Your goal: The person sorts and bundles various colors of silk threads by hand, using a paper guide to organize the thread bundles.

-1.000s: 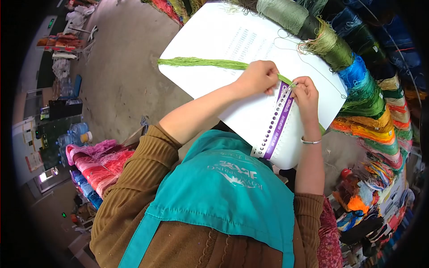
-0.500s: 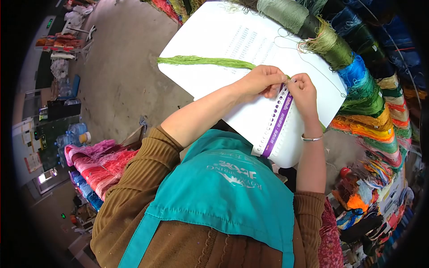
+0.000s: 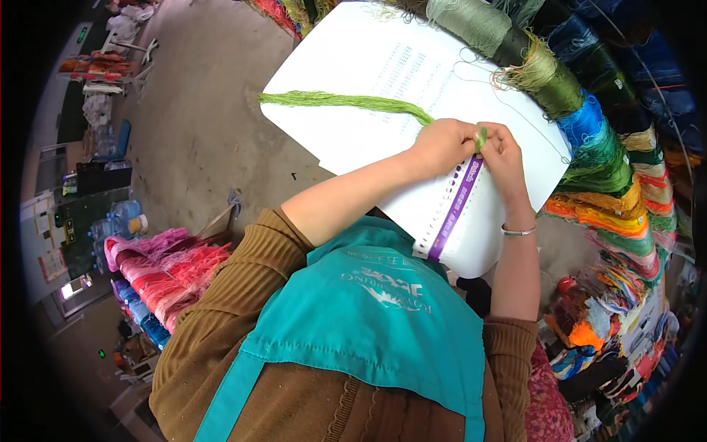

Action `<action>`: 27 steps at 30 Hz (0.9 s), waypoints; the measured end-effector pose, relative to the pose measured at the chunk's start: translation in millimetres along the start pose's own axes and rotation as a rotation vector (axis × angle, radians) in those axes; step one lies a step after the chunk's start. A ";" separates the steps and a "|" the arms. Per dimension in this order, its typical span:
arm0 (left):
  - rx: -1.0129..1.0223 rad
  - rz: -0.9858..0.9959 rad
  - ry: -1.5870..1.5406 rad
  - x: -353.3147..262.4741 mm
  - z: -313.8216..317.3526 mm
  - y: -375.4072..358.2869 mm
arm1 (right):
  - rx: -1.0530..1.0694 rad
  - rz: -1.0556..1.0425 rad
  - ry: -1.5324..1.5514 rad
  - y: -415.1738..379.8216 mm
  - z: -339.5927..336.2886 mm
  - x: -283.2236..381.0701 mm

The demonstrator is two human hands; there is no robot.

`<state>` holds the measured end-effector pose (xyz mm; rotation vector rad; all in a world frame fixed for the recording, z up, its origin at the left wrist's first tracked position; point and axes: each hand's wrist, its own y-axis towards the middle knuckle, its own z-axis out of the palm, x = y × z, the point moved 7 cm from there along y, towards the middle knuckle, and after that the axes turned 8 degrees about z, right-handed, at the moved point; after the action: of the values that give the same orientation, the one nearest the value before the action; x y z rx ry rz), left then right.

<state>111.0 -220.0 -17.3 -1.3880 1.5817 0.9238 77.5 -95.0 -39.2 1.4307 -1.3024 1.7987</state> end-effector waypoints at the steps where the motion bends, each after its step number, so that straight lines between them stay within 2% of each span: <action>1: -0.054 0.088 0.171 -2.0 -2.2 -0.2 | -0.011 -0.033 0.005 -1.8 1.1 1.3; 7: 0.069 0.175 0.613 -4.2 5.3 6.6 | 0.023 -0.080 0.022 -3.3 -1.2 -3.2; 10: -0.026 0.187 0.437 -7.6 -1.5 6.5 | 0.025 -0.014 0.019 -0.9 2.1 -4.4; 13: 0.040 -0.118 -0.631 10.3 10.6 -4.1 | 0.005 -0.026 -0.001 1.2 2.6 -7.4; 16: 0.125 -0.279 -1.596 11.0 0.5 -30.5 | -0.025 -0.031 -0.058 1.1 2.4 -3.3; 18: 0.039 -0.143 -1.802 8.9 -38.4 -55.1 | -0.056 -0.025 -0.090 -1.0 -0.3 -4.7; 20: -0.040 0.137 -1.866 9.7 -97.7 -80.9 | -0.081 -0.037 -0.103 2.8 -0.3 -9.5; 22: -0.373 0.212 -1.823 22.6 -151.4 -118.0 | -0.083 0.025 -0.144 1.8 2.2 -6.8; 24: -0.489 0.328 -1.860 41.4 -188.7 -146.8 | -0.097 0.079 -0.224 0.6 4.6 -0.9; 27: -0.549 0.192 -1.652 63.0 -187.1 -158.3 | -0.117 0.088 -0.405 0.9 10.4 7.3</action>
<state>243.9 -434.8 -2.6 -0.3139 0.1509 1.9371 79.1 -105.9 -32.9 1.7547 -1.6618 1.5021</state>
